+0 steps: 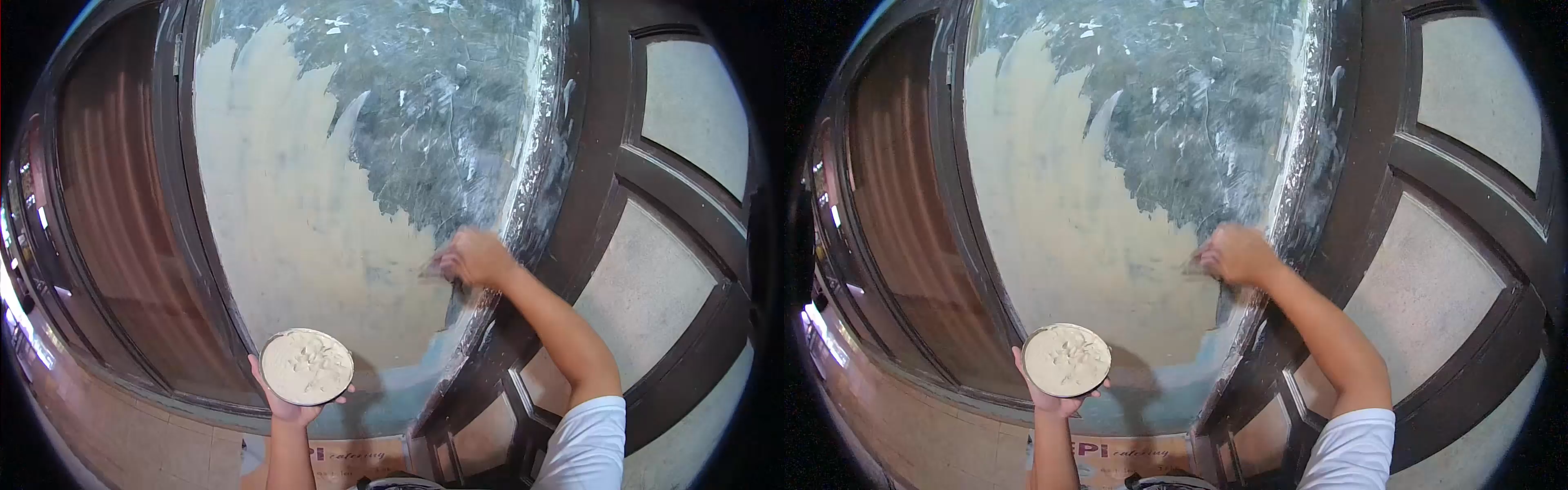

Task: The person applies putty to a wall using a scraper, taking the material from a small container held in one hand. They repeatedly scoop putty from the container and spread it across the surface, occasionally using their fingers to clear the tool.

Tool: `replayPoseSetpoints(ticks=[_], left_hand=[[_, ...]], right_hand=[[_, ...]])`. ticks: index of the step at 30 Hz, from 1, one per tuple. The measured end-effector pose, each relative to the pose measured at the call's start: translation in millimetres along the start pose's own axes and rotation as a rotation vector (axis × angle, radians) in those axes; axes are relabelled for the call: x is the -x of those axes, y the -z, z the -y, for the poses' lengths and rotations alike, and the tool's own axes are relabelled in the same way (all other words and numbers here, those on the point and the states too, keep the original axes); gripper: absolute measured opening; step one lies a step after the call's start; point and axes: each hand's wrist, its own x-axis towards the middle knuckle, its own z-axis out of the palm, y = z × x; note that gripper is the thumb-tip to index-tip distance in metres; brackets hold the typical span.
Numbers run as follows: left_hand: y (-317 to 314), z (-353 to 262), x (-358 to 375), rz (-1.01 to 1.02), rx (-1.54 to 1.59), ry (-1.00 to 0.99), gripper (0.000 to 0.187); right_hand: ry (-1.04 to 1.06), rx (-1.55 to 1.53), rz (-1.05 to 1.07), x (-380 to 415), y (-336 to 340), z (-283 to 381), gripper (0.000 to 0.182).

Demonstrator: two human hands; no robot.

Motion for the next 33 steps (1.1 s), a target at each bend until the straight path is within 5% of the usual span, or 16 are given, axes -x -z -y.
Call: replayPoseSetpoints(ticks=[1,4,6,7,9,11,14,17,18,22,25,26,28,29,31,33], left_hand=[[0.7,0.6,0.7,-0.004,0.002,0.0,0.113],[1.9,-2.9,-0.9,0.004,-0.017,0.026,0.113],[4.0,-1.9,-0.3,-0.011,-0.039,0.024,0.113],[5.3,-0.3,0.0,-0.017,-0.036,0.026,0.113],[7.4,-0.6,-0.9,-0.017,-0.045,0.019,0.114],[5.4,-0.1,0.7,-0.006,0.001,0.039,0.114],[12.8,0.1,0.6,0.026,-0.008,0.045,0.114],[4.1,-0.2,3.2,0.003,0.008,0.028,0.114],[4.1,-1.5,4.1,0.003,0.003,0.032,0.114],[11.3,-5.0,4.8,0.008,-0.027,0.017,0.114],[13.3,-7.6,7.3,0.006,-0.043,0.008,0.114],[13.0,-7.9,7.6,0.001,-0.054,0.005,0.114],[17.2,-8.6,8.5,-0.006,-0.043,0.001,0.114],[18.8,-9.6,9.7,-0.016,-0.041,0.005,0.114],[18.7,-10.6,8.3,-0.007,-0.051,0.002,0.114],[18.0,-10.5,8.7,-0.006,-0.016,0.018,0.114]], right_hand=[[0.188,0.075,0.203,5.1,-14.4,2.8,0.033],[0.1,0.113,0.21,-5.9,-11.5,2.8,0.033],[-0.278,-0.073,-0.08,-25.7,31.3,-0.8,0.038],[-0.28,-0.075,-0.073,-30.9,29.6,-12.1,0.038],[-0.593,-0.289,-0.744,-36.7,19.8,-30.7,0.045],[-0.443,-0.238,-0.521,-23.5,4.3,-19.7,0.043],[0.2,0.04,0.182,-10.9,-9.5,11.6,0.035],[0.353,0.192,0.088,-9.6,-25.7,6.1,0.035],[0.148,0.199,0.067,-31.0,-7.1,4.9,0.036],[-0.522,-0.296,-0.717,-70.5,49.0,-17.7,0.042],[-0.348,-0.234,-0.456,-56.4,42.1,8.4,0.034],[-0.13,-0.052,-0.291,-44.5,22.6,7.4,0.032],[0.187,0.242,0.318,-30.8,-7.0,15.5,0.032],[0.431,0.209,0.076,-13.4,-34.2,4.1,0.035],[0.157,0.274,0.132,-35.2,-5.0,15.0,0.037],[-0.148,0.077,-0.373,-53.5,18.8,-3.4,0.039]])
